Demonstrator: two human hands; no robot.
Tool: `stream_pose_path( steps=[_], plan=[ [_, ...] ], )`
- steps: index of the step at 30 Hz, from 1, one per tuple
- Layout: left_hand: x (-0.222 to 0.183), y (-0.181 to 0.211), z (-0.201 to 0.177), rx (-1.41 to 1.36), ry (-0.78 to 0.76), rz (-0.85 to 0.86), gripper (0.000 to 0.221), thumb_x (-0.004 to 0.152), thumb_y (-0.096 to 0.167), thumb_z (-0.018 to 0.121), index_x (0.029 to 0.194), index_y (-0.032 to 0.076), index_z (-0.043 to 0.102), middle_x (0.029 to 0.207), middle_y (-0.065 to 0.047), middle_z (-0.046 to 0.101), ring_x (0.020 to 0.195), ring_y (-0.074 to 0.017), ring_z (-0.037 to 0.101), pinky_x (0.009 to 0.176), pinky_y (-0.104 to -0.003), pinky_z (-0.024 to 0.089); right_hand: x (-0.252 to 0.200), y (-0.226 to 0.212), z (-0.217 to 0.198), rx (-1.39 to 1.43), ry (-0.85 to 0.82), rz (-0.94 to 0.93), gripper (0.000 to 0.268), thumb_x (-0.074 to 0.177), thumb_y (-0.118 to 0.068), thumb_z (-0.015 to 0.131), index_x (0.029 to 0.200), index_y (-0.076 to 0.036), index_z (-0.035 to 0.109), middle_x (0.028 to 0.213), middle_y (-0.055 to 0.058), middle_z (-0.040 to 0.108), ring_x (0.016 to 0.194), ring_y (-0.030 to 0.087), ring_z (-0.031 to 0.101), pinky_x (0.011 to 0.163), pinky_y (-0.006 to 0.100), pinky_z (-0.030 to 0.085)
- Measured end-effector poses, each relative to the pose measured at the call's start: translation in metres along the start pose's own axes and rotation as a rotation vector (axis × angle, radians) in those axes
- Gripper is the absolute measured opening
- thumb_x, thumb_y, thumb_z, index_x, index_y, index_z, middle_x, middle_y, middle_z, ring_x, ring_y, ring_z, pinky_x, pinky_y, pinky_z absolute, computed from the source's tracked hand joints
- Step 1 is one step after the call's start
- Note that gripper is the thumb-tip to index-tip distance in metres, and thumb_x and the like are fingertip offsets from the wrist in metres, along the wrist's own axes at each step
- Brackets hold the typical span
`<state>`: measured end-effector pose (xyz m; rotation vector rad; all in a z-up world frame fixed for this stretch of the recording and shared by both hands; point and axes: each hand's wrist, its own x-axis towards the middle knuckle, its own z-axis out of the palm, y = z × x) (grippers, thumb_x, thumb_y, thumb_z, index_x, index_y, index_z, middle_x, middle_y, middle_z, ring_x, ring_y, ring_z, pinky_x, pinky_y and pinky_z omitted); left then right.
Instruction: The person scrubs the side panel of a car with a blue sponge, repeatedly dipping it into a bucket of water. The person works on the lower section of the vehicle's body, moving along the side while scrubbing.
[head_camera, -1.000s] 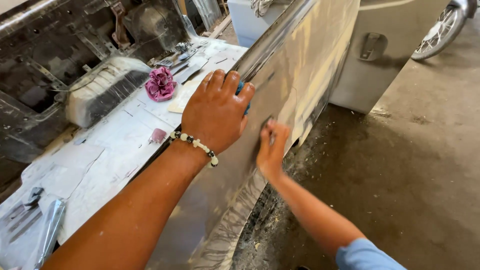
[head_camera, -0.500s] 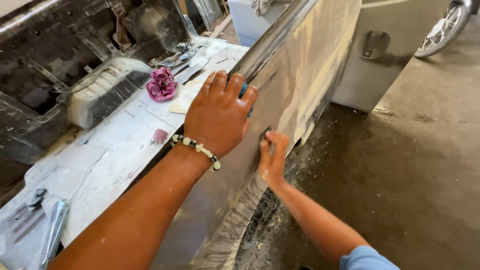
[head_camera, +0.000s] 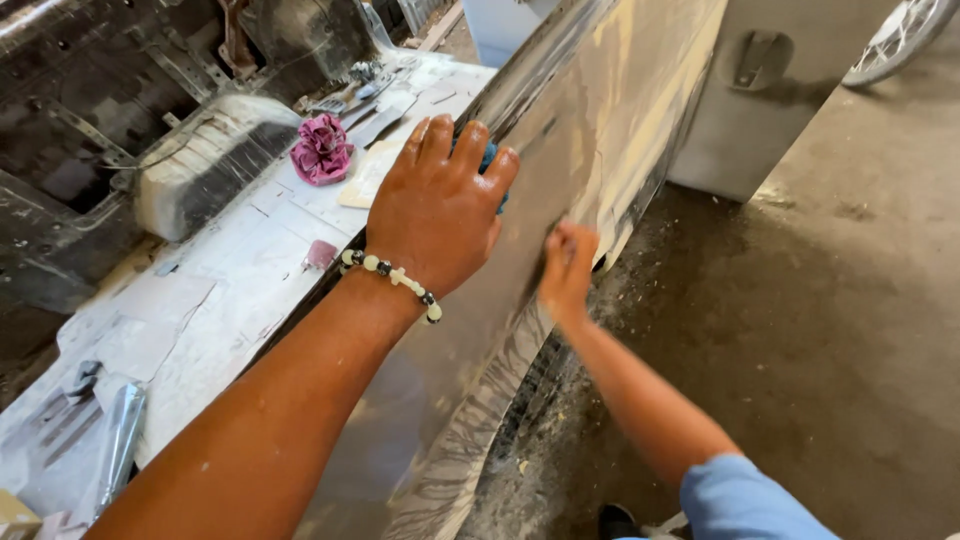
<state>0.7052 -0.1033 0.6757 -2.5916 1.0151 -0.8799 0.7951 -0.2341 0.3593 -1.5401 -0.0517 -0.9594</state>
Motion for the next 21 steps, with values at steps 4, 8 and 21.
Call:
stream_pose_path(
  steps=[4,8,21],
  plan=[
    [0.003,0.000,-0.002,0.025,0.009,0.002,0.052,0.078,0.023,0.077,0.126,0.010,0.063,0.131,-0.017,0.058,0.127,-0.0402,0.049,0.111,-0.048,0.039,0.049,0.011,0.006,0.116,0.059,-0.004,0.013,0.107,-0.006,0.060,0.119,-0.006,0.055,0.112,0.008,0.055,0.103,0.019,0.052,0.095,0.031,0.045],
    [0.004,0.003,-0.003,-0.018,-0.015,-0.021,0.054,0.073,0.024,0.077,0.123,0.010,0.063,0.129,-0.017,0.058,0.126,-0.0409,0.049,0.110,-0.049,0.039,-0.023,-0.022,0.000,0.012,0.055,-0.050,0.016,0.104,-0.007,0.058,0.120,-0.004,0.054,0.113,0.010,0.052,0.102,0.022,0.049,0.091,0.032,0.041],
    [0.004,0.001,-0.002,-0.018,-0.019,-0.025,0.055,0.075,0.023,0.077,0.126,0.010,0.062,0.130,-0.016,0.057,0.126,-0.0398,0.049,0.110,-0.048,0.039,-0.076,-0.046,-0.014,-0.010,-0.069,-0.132,0.019,0.103,-0.007,0.058,0.121,-0.002,0.052,0.112,0.012,0.051,0.100,0.022,0.049,0.088,0.034,0.042]
  ],
)
